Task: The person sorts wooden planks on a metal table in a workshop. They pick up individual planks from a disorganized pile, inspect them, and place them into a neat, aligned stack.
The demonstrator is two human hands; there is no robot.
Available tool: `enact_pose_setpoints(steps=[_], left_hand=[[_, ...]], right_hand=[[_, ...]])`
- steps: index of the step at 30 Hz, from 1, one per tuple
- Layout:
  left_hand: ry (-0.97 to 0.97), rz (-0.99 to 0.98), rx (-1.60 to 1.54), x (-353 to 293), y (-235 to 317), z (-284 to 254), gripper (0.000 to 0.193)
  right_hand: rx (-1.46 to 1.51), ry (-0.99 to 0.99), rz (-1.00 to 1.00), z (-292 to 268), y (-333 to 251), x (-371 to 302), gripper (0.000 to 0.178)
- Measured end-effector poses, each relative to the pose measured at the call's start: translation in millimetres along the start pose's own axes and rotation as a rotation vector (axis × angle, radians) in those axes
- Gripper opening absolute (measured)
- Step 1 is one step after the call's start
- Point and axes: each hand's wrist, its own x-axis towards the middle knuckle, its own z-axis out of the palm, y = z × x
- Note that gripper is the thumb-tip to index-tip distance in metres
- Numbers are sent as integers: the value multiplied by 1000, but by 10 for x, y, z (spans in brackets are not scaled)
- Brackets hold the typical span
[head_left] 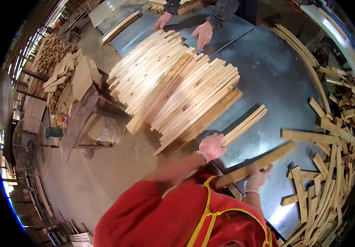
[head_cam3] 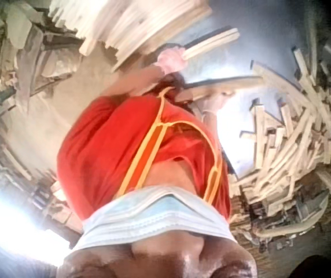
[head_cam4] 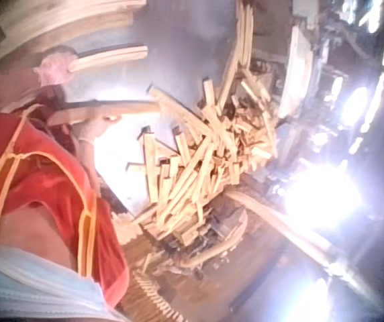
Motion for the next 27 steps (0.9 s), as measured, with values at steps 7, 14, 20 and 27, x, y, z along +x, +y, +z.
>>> enact_pose_setpoints(steps=[7, 14, 20, 27], left_hand=[[115, 525, 80, -293, -534, -67, 46], [531, 775, 1158, -414, -1979, -144, 45], [647, 175, 360, -513, -1229, -530, 68], [441, 484, 361, -547, -218, -151, 82]], right_hand=[[-45, -548, 1, 1199, -97, -362, 86], [-496, -600, -79, 1523, -546, -364, 76], [-721, -962, -154, 1800, -659, -179, 100], [-448, -755, -152, 452, -1373, 552, 67]])
